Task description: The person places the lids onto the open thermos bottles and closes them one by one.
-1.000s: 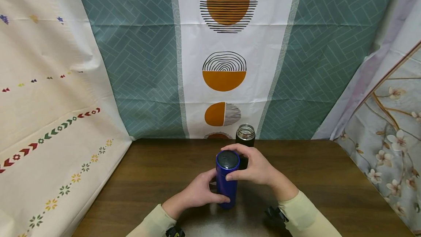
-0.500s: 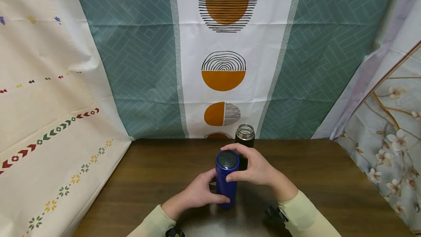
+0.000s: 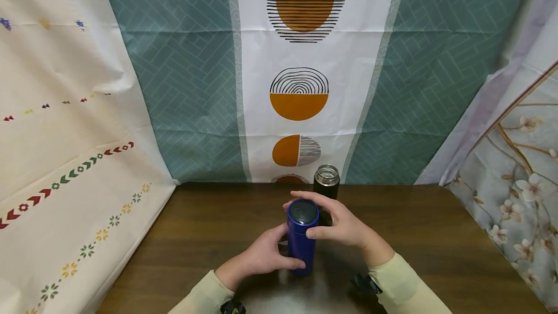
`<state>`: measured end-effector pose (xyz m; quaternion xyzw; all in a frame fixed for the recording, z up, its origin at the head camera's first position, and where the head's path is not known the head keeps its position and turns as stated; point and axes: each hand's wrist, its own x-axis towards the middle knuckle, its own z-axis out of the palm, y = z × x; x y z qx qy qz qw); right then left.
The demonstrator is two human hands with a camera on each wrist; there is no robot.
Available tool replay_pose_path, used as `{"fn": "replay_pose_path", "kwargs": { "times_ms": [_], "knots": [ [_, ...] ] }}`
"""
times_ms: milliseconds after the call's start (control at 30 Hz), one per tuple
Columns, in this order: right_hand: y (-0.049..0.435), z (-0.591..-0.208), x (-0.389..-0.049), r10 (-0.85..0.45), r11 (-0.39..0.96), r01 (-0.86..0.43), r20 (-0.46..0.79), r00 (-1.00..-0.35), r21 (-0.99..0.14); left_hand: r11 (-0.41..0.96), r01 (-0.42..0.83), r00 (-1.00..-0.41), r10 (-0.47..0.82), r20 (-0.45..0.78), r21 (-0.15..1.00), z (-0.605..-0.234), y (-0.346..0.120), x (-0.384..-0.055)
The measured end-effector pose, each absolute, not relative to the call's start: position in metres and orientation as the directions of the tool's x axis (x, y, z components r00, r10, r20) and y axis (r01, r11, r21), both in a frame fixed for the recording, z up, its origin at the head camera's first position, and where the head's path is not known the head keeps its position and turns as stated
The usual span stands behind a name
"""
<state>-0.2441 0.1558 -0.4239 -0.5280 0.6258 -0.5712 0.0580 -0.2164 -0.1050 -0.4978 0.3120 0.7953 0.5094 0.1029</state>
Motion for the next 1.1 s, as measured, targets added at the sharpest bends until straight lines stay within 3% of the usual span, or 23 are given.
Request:
{"fn": "replay_pose_path", "kwargs": {
  "times_ms": [133, 400, 1100],
  "knots": [
    [0.156, -0.423, -0.244, -0.733, -0.196, -0.593, 0.518, -0.440, -0.781, 0.293, 0.385, -0.787, 0.599, 0.145, 0.875, -0.497, -0.105, -0.217],
    [0.156, -0.420, -0.244, -0.707, -0.077, -0.626, 0.485, -0.514, -0.776, 0.286, 0.401, -0.785, 0.596, 0.166, 0.870, -0.499, -0.105, -0.217],
    [0.155, -0.411, -0.233, -0.581, 0.170, -0.705, 0.508, -0.636, -0.689, 0.271, 0.423, -0.778, 0.598, 0.193, 0.865, -0.499, -0.103, -0.217]
  ]
}}
